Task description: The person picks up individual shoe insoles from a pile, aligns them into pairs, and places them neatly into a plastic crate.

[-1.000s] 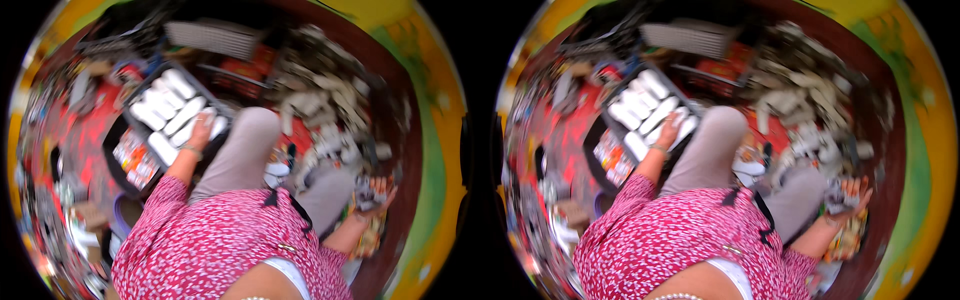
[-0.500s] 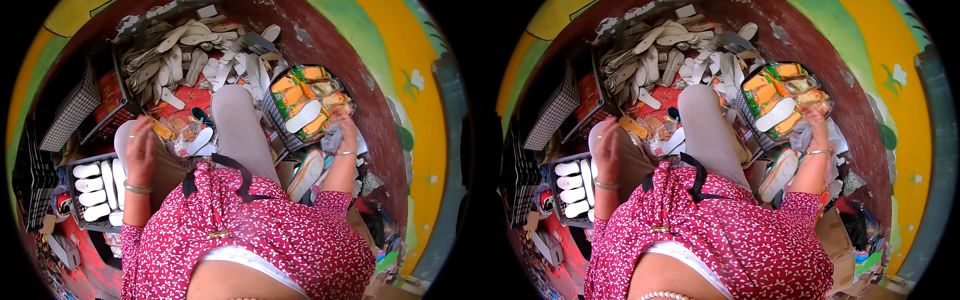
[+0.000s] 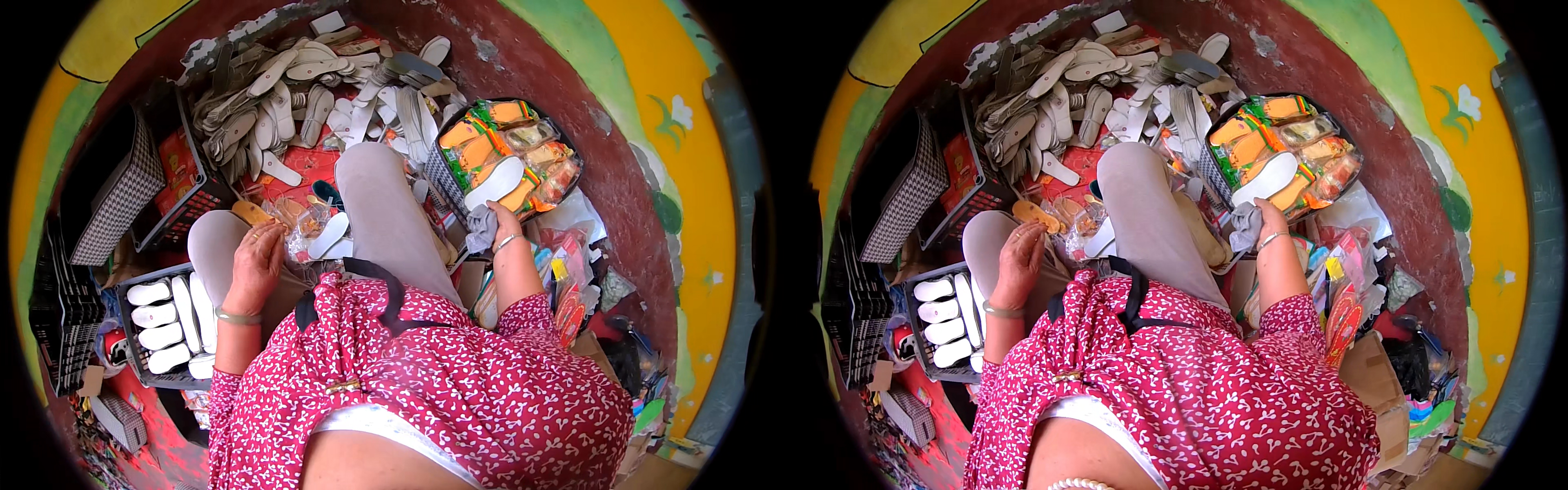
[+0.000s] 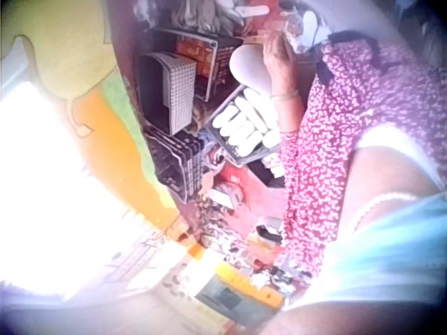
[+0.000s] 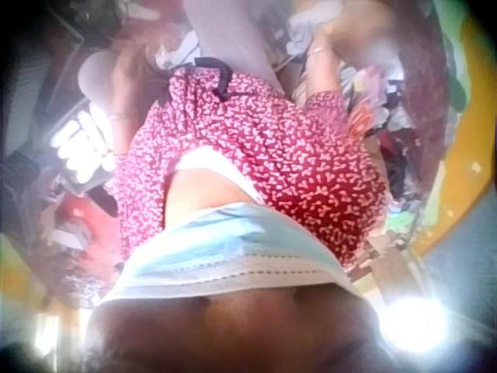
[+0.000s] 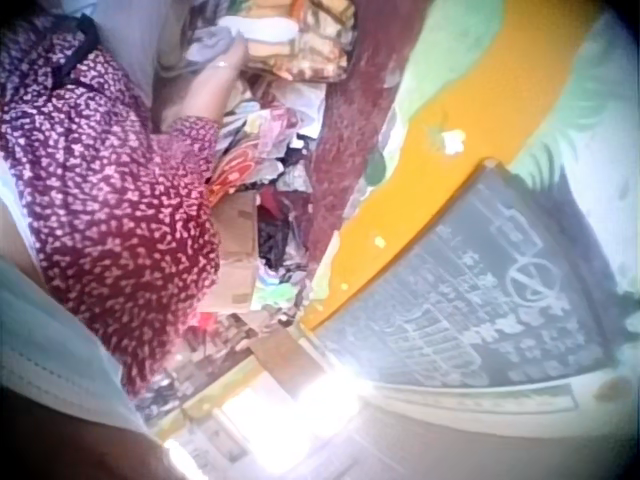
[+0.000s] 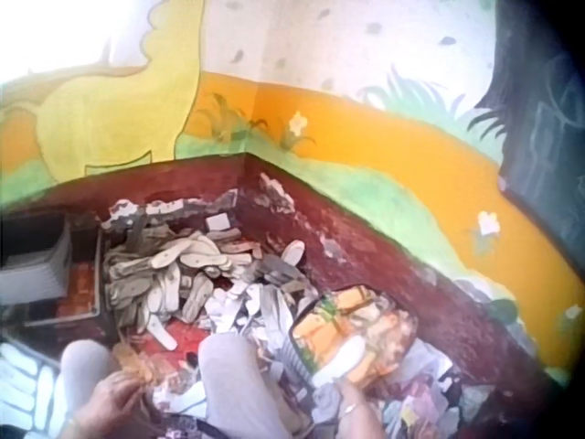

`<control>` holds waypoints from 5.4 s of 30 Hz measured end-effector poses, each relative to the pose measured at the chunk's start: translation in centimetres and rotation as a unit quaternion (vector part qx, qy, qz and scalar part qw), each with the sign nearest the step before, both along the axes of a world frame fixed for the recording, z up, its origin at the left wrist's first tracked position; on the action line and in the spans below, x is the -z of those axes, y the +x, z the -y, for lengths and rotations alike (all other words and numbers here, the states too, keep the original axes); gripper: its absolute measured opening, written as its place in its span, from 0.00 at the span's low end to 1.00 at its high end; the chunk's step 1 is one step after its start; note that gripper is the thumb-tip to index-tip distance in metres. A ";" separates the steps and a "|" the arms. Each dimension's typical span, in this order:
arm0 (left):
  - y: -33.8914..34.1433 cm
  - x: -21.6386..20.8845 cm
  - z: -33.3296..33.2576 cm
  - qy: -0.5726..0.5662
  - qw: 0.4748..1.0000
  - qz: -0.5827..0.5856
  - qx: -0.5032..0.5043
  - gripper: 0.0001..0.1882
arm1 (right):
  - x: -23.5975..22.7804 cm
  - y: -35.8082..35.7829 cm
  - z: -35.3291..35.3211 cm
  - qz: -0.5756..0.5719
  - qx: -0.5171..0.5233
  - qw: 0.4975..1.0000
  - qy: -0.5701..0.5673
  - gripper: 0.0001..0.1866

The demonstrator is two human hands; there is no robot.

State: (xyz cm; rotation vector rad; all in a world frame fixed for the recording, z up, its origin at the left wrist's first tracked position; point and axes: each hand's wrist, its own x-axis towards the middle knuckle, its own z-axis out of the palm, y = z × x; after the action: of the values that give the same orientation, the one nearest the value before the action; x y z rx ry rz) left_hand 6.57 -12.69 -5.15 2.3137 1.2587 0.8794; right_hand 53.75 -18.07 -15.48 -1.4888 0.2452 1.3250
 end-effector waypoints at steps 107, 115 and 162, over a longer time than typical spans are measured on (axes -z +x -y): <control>-1.7 -0.4 -4.7 -0.209 0.564 0.798 -0.027 0.43 | -11.0 -25.8 -15.7 -0.074 -0.452 0.850 0.258 0.10; -2.7 -1.5 -4.6 -0.192 0.500 0.844 0.016 0.29 | -12.2 -26.9 -13.9 -0.077 -0.523 0.810 0.255 0.13; -8.5 -6.9 1.8 0.076 0.923 0.338 -0.166 0.20 | -10.6 -27.4 -13.8 0.361 -0.427 0.617 0.554 0.12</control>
State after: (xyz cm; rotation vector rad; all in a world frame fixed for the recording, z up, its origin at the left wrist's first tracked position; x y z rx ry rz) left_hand -1.94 -14.53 1.77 1.6488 1.2891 1.7535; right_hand 26.32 -4.24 -4.88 -0.8147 -1.7244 0.9865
